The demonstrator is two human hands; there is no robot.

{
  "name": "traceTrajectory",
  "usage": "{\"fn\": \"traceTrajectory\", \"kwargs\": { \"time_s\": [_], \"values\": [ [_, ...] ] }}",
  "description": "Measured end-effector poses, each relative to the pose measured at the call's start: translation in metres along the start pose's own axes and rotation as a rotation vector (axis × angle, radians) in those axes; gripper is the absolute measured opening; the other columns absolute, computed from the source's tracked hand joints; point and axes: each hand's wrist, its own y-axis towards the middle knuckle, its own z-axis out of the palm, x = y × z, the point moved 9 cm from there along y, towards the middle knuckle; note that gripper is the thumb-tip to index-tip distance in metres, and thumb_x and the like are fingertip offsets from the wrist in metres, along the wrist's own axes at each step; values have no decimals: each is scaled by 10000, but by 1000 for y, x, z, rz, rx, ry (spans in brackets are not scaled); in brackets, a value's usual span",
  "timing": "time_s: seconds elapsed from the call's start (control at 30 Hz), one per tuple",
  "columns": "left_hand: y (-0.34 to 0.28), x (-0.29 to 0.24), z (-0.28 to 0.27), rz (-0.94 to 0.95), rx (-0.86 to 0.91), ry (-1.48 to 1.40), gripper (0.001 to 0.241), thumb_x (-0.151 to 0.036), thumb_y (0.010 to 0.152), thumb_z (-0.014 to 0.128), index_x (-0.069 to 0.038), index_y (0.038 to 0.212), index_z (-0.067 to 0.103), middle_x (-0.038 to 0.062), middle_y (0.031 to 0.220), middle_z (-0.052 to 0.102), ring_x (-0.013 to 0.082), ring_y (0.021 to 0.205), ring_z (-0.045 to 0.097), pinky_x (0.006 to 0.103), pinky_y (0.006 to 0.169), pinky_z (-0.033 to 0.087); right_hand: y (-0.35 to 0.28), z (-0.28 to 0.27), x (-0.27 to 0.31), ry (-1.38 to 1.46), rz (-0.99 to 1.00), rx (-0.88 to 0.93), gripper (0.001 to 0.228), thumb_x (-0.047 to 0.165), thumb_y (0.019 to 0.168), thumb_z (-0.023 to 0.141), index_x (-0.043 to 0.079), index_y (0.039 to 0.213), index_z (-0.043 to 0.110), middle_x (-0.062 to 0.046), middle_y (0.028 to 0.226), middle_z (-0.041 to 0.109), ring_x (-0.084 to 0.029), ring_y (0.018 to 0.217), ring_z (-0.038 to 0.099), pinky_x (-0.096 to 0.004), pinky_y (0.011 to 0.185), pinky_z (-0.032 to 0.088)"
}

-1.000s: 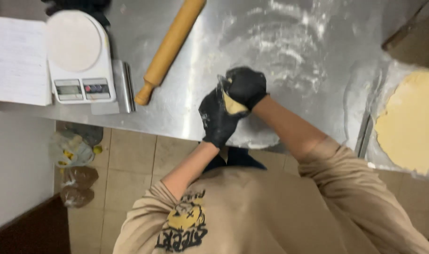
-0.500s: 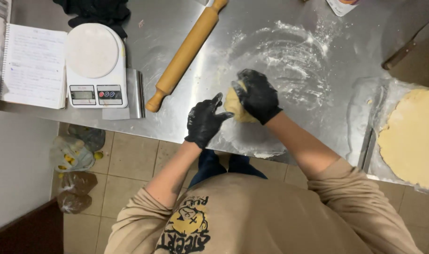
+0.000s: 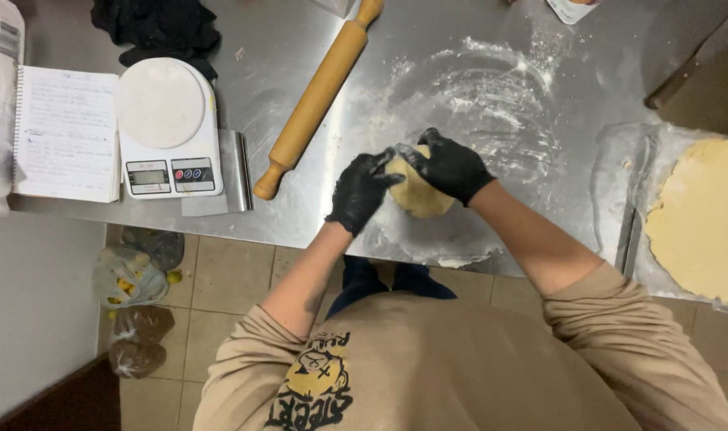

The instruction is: Rolling out dough on a floured workbench using a wooden rolling pin.

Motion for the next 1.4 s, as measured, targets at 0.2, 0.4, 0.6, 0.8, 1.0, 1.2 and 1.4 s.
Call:
{"fn": "traceTrajectory", "kwargs": {
  "time_s": [0.2, 0.4, 0.6, 0.8, 1.0, 1.2, 1.4],
  "values": [
    [-7, -17, -25, 157, -124, -8, 523, -296, 850, 824, -85, 1307, 681, 136, 1092, 711, 303, 980, 710, 391, 848, 569, -18, -40, 30, -148, -275, -405, 466, 418, 970, 638, 41, 1234, 706, -209, 1260, 675, -402, 1136, 638, -467, 984, 519],
    [-25, -29, 4, 47, -19, 210, 570, -373, 728, 890, -76, 1182, 718, 175, 946, 700, 365, 893, 665, 470, 782, 536, -11, -27, 78, -237, -386, -382, 376, 444, 944, 678, 77, 984, 749, -152, 888, 686, -348, 831, 669, -485, 701, 542],
    [-37, -37, -8, 107, -8, 208, 615, -360, 771, 870, -23, 1251, 683, 186, 959, 707, 368, 877, 673, 480, 768, 539, 24, 15, 35, -298, -111, -110, 531, 582, 1028, 532, 117, 903, 755, -144, 880, 726, -345, 872, 691, -506, 816, 557],
    [-55, -59, -19, 206, -71, 316, 862, -394, 604, 916, 82, 1265, 632, 216, 918, 692, 396, 816, 658, 493, 666, 522, -2, -41, 65, -307, -374, -396, 683, 585, 863, 684, -32, 1153, 729, -231, 1004, 698, -401, 878, 671, -515, 767, 539],
    [-35, -43, -4, 379, -8, 317, 301, -378, 699, 891, -169, 879, 768, 87, 890, 731, 323, 851, 698, 461, 724, 535, -10, -6, 104, -281, -596, -47, 368, 333, 654, 732, 88, 928, 729, -143, 988, 694, -357, 996, 660, -489, 913, 555],
    [-40, -68, -31, 361, -142, 400, 296, -321, 697, 878, -86, 768, 712, 151, 761, 673, 361, 729, 660, 498, 624, 487, -9, 18, 122, -703, -593, 197, 336, 400, 593, 767, 129, 791, 760, -147, 934, 696, -361, 926, 669, -504, 803, 546],
    [-52, -52, -24, 277, -76, 288, 212, -257, 779, 871, -140, 919, 764, 131, 833, 710, 325, 791, 695, 462, 692, 525, 21, 17, 68, -445, -268, 88, 323, 427, 980, 645, 126, 949, 758, -151, 1061, 720, -342, 1030, 655, -515, 939, 501]
  ]
}}
